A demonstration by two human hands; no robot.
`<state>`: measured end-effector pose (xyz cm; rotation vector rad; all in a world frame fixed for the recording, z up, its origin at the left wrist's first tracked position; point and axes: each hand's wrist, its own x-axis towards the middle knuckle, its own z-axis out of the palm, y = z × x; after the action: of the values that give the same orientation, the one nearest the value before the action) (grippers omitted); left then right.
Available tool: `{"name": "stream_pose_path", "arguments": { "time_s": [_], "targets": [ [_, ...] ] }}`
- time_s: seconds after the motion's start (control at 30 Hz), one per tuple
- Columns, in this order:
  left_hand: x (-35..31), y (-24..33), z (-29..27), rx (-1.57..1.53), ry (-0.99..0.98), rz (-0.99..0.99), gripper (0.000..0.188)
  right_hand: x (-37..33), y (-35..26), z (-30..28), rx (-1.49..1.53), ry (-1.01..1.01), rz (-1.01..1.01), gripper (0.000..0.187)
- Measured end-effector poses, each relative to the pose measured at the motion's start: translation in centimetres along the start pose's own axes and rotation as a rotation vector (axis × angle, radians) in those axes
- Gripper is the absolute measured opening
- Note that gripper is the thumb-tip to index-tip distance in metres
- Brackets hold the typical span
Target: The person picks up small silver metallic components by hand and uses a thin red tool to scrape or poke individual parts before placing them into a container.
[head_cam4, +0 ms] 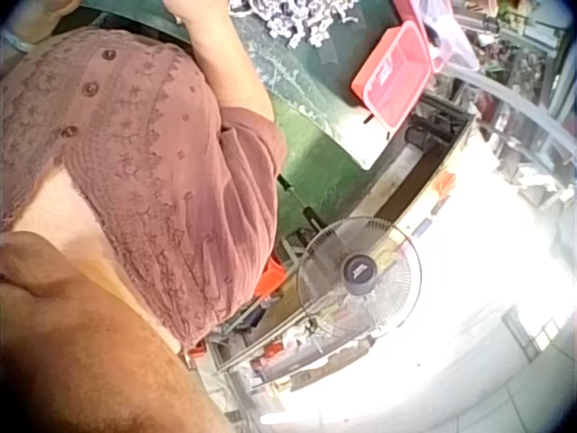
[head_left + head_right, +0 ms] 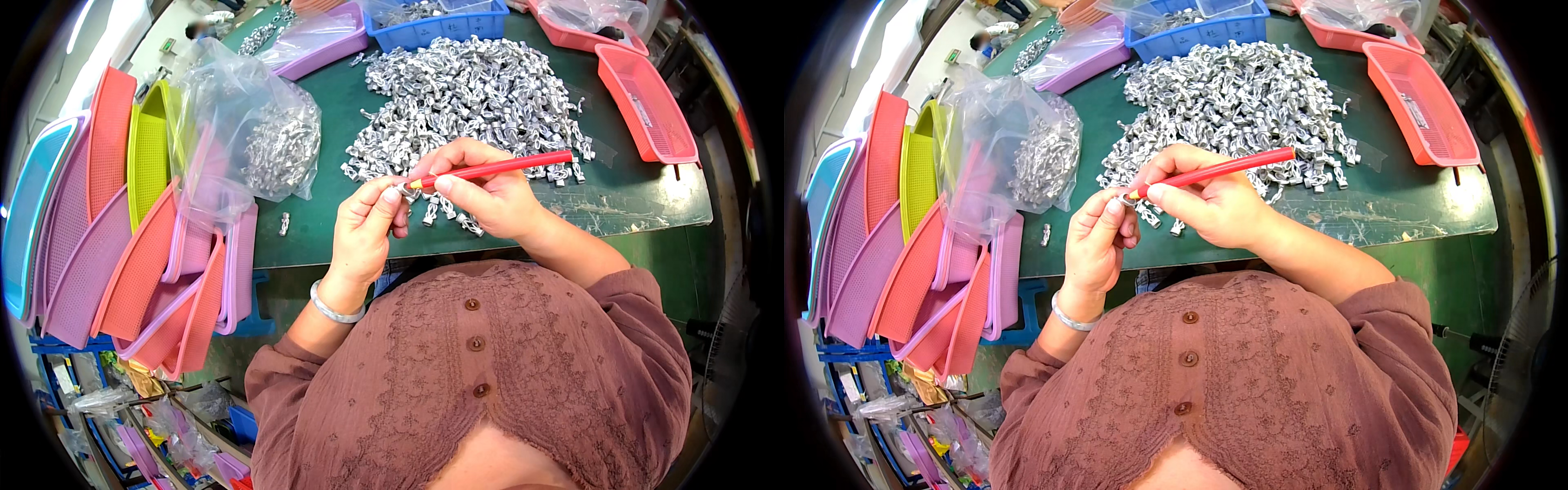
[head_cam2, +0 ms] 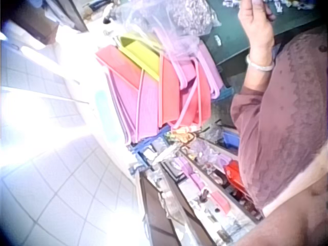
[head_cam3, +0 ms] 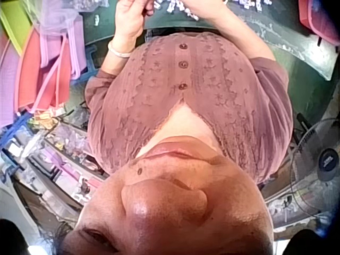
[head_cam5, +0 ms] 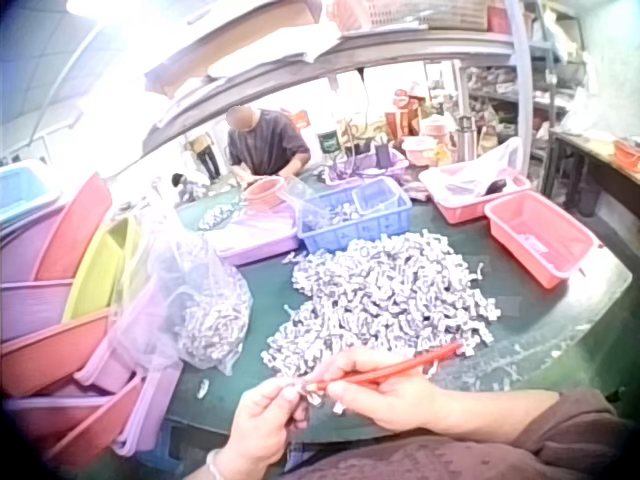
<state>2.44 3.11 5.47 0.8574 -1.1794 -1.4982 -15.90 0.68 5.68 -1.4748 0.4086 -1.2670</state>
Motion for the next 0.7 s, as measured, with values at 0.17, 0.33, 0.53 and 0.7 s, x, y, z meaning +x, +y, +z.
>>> {"name": "stream_pose_path", "arguments": {
  "time_s": [0.17, 0.33, 0.53, 0.7],
  "targets": [
    [0.16, 0.16, 0.13, 0.086, 0.02, 0.07, 0.019, -0.19, 0.02, -0.15, 0.133, 0.091, 0.025, 0.013],
    [0.05, 0.26, 0.35, 0.155, 0.05, 0.106, 0.02, -0.37, 0.12, -0.37, 0.093, 0.126, 0.017, 0.018],
    [-0.16, 0.21, 0.35, 0.198, 0.064, 0.145, 0.019, -0.4, -0.16, -0.18, 0.027, 0.121, 0.053, 0.022],
    [-0.47, 0.48, 0.77, 0.278, 0.093, 0.16, 0.021, -0.6, 0.21, 0.33, 0.017, 0.121, 0.047, 0.021]
  ]
}}
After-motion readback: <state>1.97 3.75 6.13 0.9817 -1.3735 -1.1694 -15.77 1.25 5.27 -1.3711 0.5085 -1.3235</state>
